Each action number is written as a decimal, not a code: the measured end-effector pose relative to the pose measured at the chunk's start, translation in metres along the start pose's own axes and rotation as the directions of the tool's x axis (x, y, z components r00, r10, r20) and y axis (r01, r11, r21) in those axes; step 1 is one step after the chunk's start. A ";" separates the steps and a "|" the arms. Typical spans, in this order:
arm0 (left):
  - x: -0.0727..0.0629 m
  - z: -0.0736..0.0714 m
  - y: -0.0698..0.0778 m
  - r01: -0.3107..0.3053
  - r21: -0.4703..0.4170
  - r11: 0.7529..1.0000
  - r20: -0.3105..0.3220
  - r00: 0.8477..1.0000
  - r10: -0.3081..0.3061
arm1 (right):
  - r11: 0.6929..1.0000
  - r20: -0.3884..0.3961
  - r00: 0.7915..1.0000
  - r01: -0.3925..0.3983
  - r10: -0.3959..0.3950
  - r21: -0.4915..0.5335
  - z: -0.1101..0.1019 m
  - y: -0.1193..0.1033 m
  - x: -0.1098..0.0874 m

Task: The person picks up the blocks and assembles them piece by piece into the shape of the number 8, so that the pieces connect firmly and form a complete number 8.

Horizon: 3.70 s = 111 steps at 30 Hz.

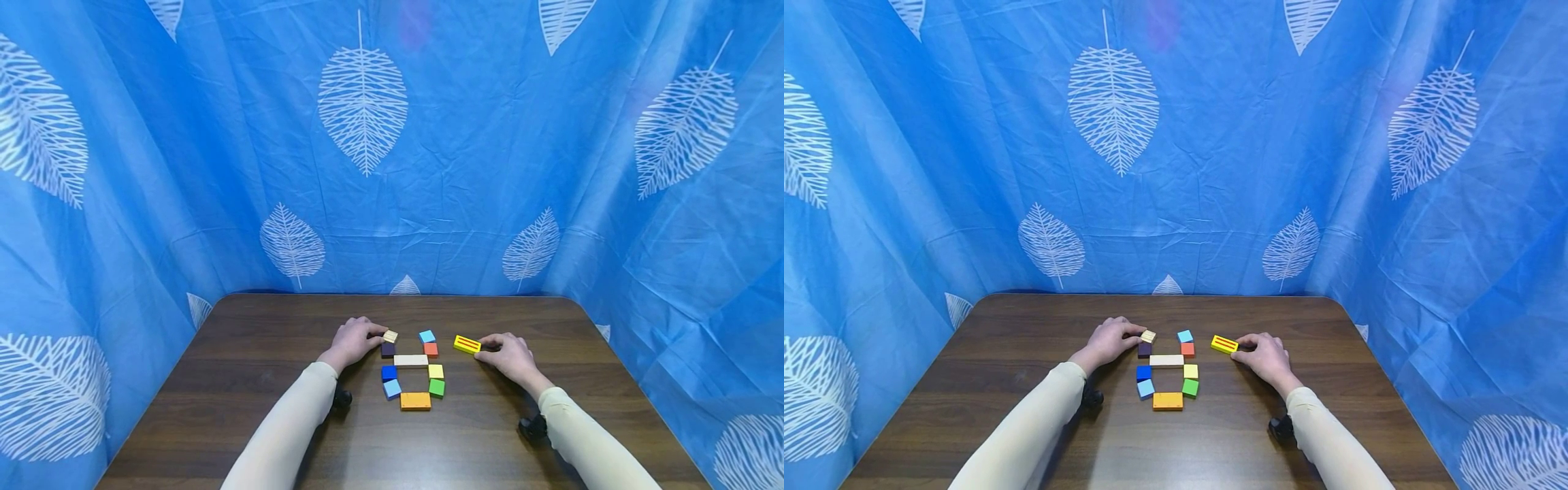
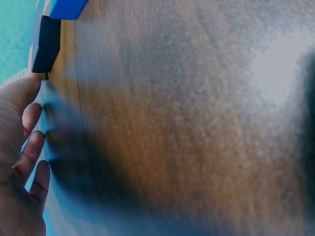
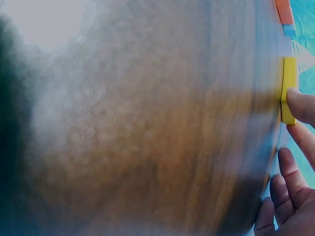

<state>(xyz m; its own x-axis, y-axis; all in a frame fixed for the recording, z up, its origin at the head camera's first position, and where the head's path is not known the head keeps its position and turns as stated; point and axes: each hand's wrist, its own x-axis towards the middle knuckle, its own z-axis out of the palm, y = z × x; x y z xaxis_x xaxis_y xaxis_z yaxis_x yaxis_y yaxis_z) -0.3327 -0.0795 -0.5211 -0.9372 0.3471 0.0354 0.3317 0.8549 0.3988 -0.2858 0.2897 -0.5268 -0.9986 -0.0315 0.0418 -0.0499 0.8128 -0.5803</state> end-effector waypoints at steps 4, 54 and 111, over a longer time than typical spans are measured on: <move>-0.001 -0.001 0.001 -0.011 0.004 1.000 -0.005 1.000 0.011 | 1.000 -0.003 1.000 0.007 -0.007 -0.003 0.000 0.001 0.000; -0.004 -0.004 0.003 -0.003 -0.005 1.000 -0.009 1.000 0.003 | 1.000 -0.004 1.000 0.005 -0.005 0.018 0.001 -0.008 0.009; -0.004 0.000 0.001 -0.001 0.023 1.000 -0.003 1.000 0.001 | 0.994 0.029 0.996 0.087 -0.089 0.073 0.051 -0.099 0.060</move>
<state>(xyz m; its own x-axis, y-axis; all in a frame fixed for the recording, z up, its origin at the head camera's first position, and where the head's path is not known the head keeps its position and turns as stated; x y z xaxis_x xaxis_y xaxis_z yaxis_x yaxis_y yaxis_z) -0.3291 -0.0800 -0.5207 -0.9373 0.3465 0.0384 0.3347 0.8635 0.3772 -0.3413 0.1776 -0.5088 -0.9903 -0.1203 0.0700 -0.1373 0.7622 -0.6326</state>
